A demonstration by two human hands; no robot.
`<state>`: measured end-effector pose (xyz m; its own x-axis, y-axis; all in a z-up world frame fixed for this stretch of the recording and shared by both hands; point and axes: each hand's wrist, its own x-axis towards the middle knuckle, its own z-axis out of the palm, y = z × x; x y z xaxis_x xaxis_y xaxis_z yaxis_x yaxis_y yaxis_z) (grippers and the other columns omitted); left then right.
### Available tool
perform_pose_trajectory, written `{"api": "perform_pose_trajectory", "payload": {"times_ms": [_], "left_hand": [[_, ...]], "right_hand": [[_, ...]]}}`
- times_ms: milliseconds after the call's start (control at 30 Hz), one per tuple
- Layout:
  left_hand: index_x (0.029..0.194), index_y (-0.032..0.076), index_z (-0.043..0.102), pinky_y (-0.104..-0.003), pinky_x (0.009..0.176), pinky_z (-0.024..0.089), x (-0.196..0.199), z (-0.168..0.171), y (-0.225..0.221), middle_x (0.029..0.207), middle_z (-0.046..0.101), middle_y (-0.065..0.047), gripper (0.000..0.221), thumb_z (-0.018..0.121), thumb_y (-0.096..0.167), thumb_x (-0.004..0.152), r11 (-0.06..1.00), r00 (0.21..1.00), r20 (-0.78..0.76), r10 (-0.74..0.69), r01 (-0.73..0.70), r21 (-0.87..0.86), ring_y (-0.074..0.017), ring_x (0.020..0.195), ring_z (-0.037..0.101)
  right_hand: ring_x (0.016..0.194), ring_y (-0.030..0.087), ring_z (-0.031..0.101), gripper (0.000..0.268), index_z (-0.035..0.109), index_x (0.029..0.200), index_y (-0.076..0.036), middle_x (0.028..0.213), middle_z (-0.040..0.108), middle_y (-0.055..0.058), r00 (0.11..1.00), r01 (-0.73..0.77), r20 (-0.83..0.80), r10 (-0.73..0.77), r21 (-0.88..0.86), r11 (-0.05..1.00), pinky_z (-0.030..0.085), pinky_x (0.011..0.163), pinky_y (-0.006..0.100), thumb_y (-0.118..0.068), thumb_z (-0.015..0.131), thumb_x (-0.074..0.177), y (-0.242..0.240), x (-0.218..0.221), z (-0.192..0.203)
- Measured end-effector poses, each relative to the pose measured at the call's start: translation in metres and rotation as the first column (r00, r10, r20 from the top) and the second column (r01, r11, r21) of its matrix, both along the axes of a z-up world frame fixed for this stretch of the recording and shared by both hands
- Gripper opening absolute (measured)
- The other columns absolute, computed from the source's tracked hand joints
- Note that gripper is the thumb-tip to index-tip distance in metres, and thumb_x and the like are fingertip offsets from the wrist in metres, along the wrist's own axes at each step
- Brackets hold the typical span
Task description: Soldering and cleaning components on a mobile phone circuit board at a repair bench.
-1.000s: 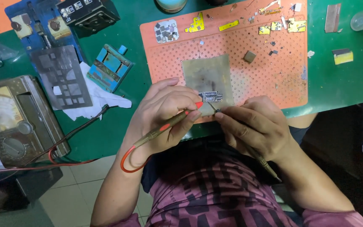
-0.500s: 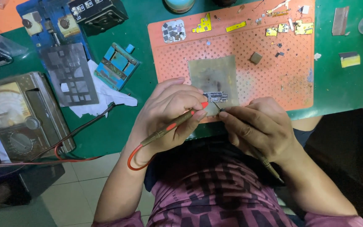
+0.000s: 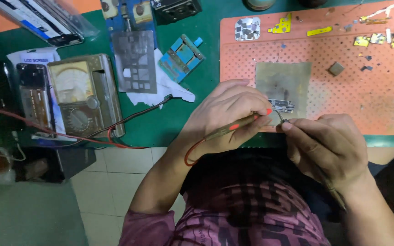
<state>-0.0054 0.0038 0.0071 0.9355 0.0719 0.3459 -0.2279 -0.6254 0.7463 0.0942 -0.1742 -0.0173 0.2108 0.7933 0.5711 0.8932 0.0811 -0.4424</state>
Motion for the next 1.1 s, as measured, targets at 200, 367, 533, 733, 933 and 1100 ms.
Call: {"api": "perform_pose_trajectory", "payload": {"times_ms": [200,367,533,733,933,1100], "left_hand": [[0.087,0.008,0.049,-0.036,0.089,0.039,-0.001,-0.0008,0.0002,0.086,0.058,-0.004,0.016,0.04,0.022,0.09,1.0,1.0,0.01,-0.003,0.003,-0.018,-0.0206,0.09,0.059],[0.087,0.005,0.048,-0.037,0.086,0.04,0.0015,0.0019,0.0005,0.087,0.058,-0.008,0.022,0.035,0.022,0.091,1.0,0.999,0.026,-0.023,0.023,0.005,-0.023,0.086,0.059],[0.088,0.003,0.047,-0.042,0.086,0.042,0.0038,-0.0019,-0.0015,0.089,0.058,-0.011,0.012,0.043,0.015,0.089,0.999,0.999,0.037,-0.031,0.031,0.007,-0.0259,0.084,0.058],[0.084,0.005,0.047,-0.041,0.086,0.042,0.0048,-0.005,-0.0021,0.087,0.059,-0.009,0.019,0.038,0.02,0.09,1.0,1.0,0.024,-0.01,0.01,0.02,-0.0253,0.083,0.059],[0.084,0.004,0.047,-0.042,0.086,0.041,0.0053,-0.0068,-0.0022,0.086,0.059,-0.01,0.017,0.04,0.019,0.089,1.0,1.0,0.014,-0.018,0.018,0.02,-0.0259,0.083,0.059],[0.082,0.004,0.049,-0.042,0.086,0.041,0.0059,-0.0057,-0.0024,0.085,0.06,-0.01,0.019,0.04,0.019,0.089,1.0,1.0,0.01,-0.01,0.01,0.014,-0.0262,0.082,0.06]], "right_hand": [[0.056,0.024,0.048,0.013,0.06,0.095,0.003,0.087,0.058,0.015,0.998,-0.036,-0.057,0.036,-0.004,0.999,0.038,0.05,0.035,-0.002,0.056,0.083,0.0,0.0004,-0.0004],[0.064,0.025,0.053,0.016,0.06,0.098,-0.002,0.093,0.059,0.011,1.0,0.005,0.011,-0.004,-0.043,0.999,0.043,0.061,0.036,-0.008,0.056,0.084,-0.0046,0.0012,-0.0027],[0.066,0.026,0.055,0.019,0.058,0.1,-0.001,0.098,0.055,0.013,0.999,-0.042,0.023,0.043,-0.046,0.998,0.043,0.058,0.039,-0.009,0.056,0.083,-0.0081,0.0073,-0.0051],[0.06,0.026,0.052,0.017,0.058,0.094,0.004,0.091,0.055,0.017,0.998,-0.068,0.017,0.067,0.03,0.997,0.04,0.05,0.036,-0.008,0.052,0.084,-0.0035,0.0093,-0.0024],[0.059,0.026,0.052,0.017,0.057,0.091,0.007,0.087,0.054,0.019,0.999,-0.05,0.012,0.049,0.068,0.996,0.042,0.05,0.035,-0.006,0.051,0.084,-0.0036,0.0086,-0.0023],[0.058,0.027,0.052,0.016,0.058,0.09,0.007,0.085,0.055,0.019,0.999,-0.026,-0.038,0.029,0.055,0.998,0.041,0.052,0.036,-0.005,0.051,0.083,-0.0033,0.0075,-0.0009]]}}
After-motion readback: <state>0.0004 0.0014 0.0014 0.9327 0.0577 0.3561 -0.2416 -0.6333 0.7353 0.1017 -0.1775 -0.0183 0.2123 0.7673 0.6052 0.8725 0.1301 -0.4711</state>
